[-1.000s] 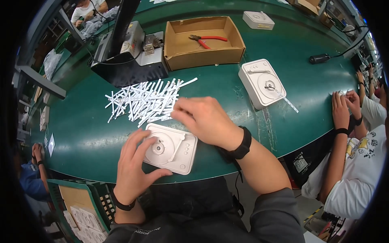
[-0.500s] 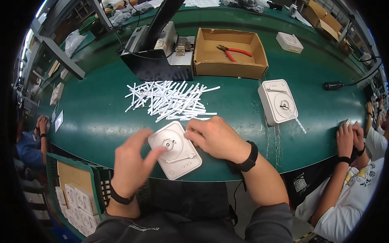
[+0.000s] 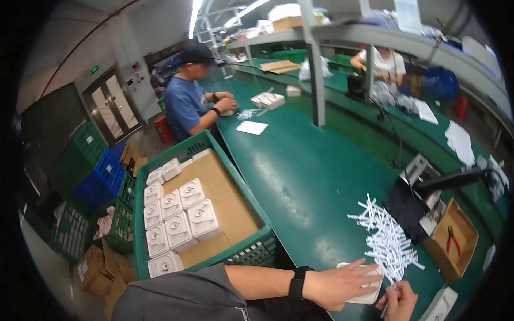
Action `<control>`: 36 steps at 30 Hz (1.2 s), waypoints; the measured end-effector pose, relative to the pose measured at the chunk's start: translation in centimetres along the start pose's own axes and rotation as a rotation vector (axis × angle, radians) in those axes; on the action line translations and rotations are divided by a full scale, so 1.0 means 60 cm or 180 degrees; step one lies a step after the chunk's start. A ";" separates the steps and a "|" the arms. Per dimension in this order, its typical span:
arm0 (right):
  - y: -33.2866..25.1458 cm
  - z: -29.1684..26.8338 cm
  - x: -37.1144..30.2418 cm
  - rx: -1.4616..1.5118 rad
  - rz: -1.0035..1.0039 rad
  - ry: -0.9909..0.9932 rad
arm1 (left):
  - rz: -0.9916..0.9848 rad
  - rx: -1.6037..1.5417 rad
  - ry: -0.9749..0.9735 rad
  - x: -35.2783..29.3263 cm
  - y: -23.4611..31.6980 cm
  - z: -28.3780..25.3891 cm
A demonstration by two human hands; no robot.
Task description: Assemble small electronic components by inserting wires into plastic housings at a factory workstation.
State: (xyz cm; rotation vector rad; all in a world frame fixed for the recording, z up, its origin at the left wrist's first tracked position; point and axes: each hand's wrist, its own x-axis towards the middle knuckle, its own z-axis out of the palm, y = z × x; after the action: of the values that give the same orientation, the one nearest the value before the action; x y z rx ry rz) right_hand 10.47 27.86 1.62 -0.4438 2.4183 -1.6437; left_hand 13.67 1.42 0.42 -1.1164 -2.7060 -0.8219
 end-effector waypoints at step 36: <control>-0.018 0.013 0.019 -0.0199 0.0075 0.0530 | -0.0124 0.0434 -0.0082 0.030 -0.044 -0.103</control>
State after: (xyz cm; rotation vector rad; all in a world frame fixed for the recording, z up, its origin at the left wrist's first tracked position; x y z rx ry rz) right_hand 9.78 26.42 2.37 -0.2969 2.5894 -1.6602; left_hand 9.91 -2.19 5.01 -1.0557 -2.7648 -0.6212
